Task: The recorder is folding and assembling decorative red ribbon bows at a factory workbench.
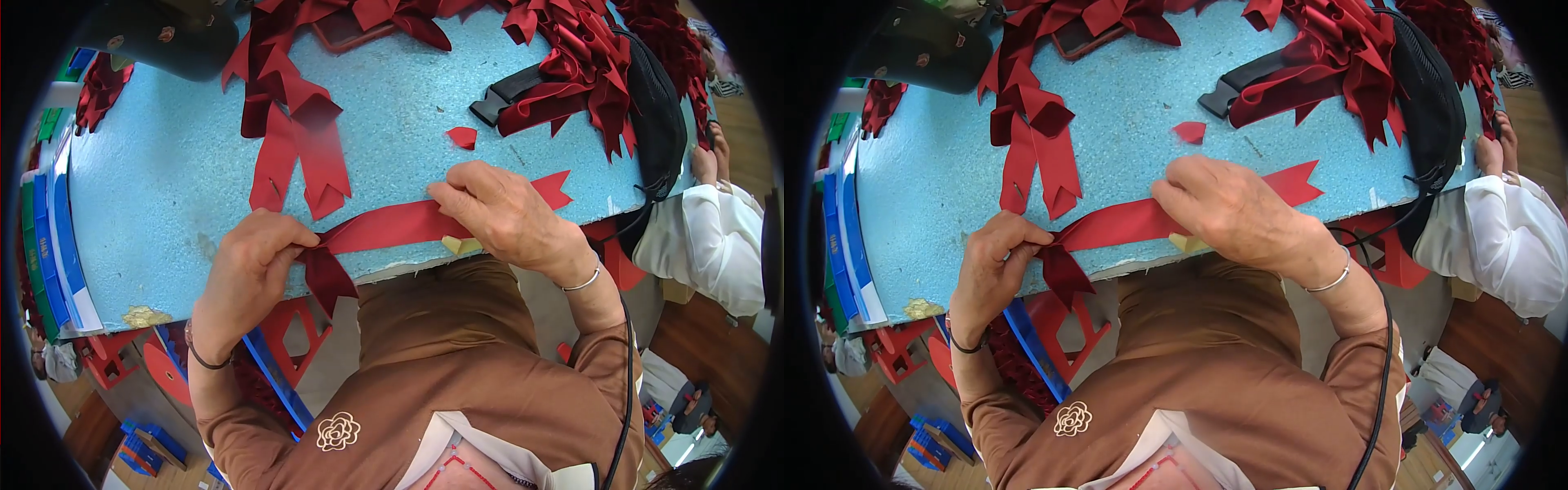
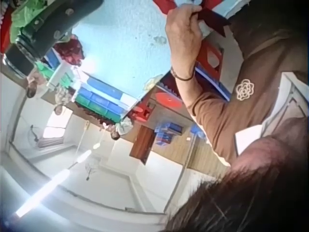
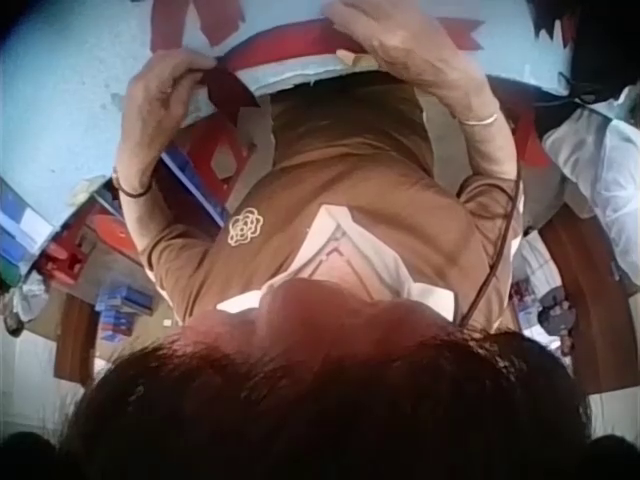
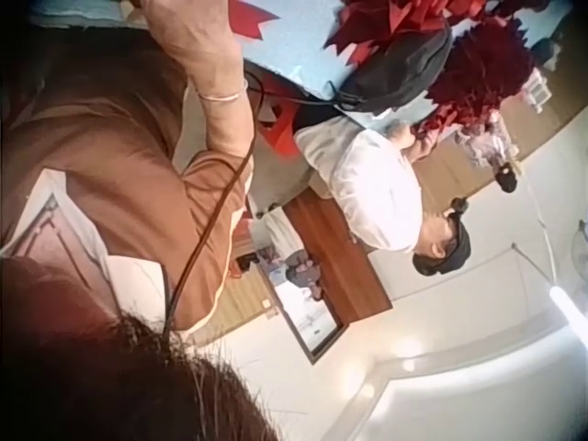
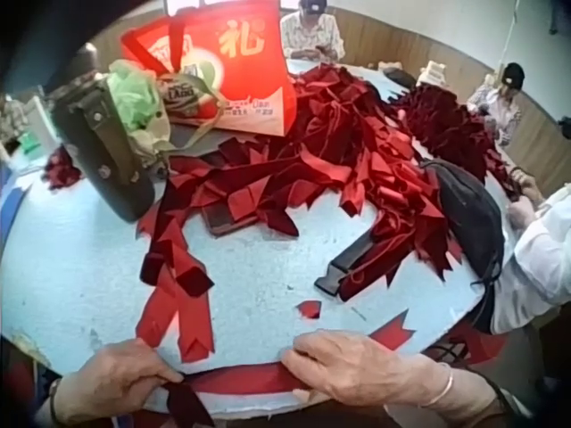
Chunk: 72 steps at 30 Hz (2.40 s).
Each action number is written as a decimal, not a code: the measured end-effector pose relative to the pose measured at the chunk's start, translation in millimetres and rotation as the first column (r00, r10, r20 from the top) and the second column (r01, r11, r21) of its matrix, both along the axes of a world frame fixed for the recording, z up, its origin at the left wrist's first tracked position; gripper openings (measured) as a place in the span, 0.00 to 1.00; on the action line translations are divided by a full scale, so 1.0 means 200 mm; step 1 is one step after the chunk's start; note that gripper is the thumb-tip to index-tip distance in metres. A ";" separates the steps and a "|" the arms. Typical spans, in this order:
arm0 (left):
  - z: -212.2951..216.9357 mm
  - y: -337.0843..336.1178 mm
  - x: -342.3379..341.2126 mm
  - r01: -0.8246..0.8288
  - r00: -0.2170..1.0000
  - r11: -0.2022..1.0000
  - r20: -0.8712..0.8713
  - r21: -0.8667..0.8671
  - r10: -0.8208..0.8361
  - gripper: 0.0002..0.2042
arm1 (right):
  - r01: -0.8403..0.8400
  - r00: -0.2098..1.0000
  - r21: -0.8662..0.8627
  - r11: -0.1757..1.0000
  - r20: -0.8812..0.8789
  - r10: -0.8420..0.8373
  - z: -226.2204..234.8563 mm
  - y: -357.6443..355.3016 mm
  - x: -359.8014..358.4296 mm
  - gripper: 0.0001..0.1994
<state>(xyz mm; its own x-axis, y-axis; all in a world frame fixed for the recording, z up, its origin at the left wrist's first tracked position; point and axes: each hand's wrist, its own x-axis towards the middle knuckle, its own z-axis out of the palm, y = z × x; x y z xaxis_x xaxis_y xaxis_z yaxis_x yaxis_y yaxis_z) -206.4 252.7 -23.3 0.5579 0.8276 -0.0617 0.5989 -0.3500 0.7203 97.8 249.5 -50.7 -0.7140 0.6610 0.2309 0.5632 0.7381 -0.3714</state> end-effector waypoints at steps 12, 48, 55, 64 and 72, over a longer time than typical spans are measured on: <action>-0.01 -0.03 -0.08 -0.034 0.995 0.996 0.090 -0.083 0.041 0.08 | 0.072 0.981 -0.204 0.976 -0.163 -0.106 0.04 -0.01 -0.10 0.11; 0.08 -0.14 0.05 -0.117 0.988 0.983 -0.084 0.143 0.130 0.08 | -0.151 0.973 0.298 0.942 0.212 0.089 0.10 -0.19 -0.07 0.17; 0.10 -0.22 0.08 0.046 0.971 0.918 -0.235 0.394 0.052 0.11 | -0.146 0.975 0.324 0.935 0.205 0.081 0.11 -0.24 -0.02 0.17; 0.14 -0.31 0.09 0.163 0.940 0.853 -0.340 0.496 0.018 0.09 | -0.095 0.984 0.368 0.925 0.172 0.032 0.15 -0.33 0.01 0.17; 0.18 -0.40 0.09 0.157 0.925 0.831 -0.374 0.534 0.065 0.09 | -0.050 0.978 0.338 0.940 0.209 -0.023 0.20 -0.44 0.05 0.19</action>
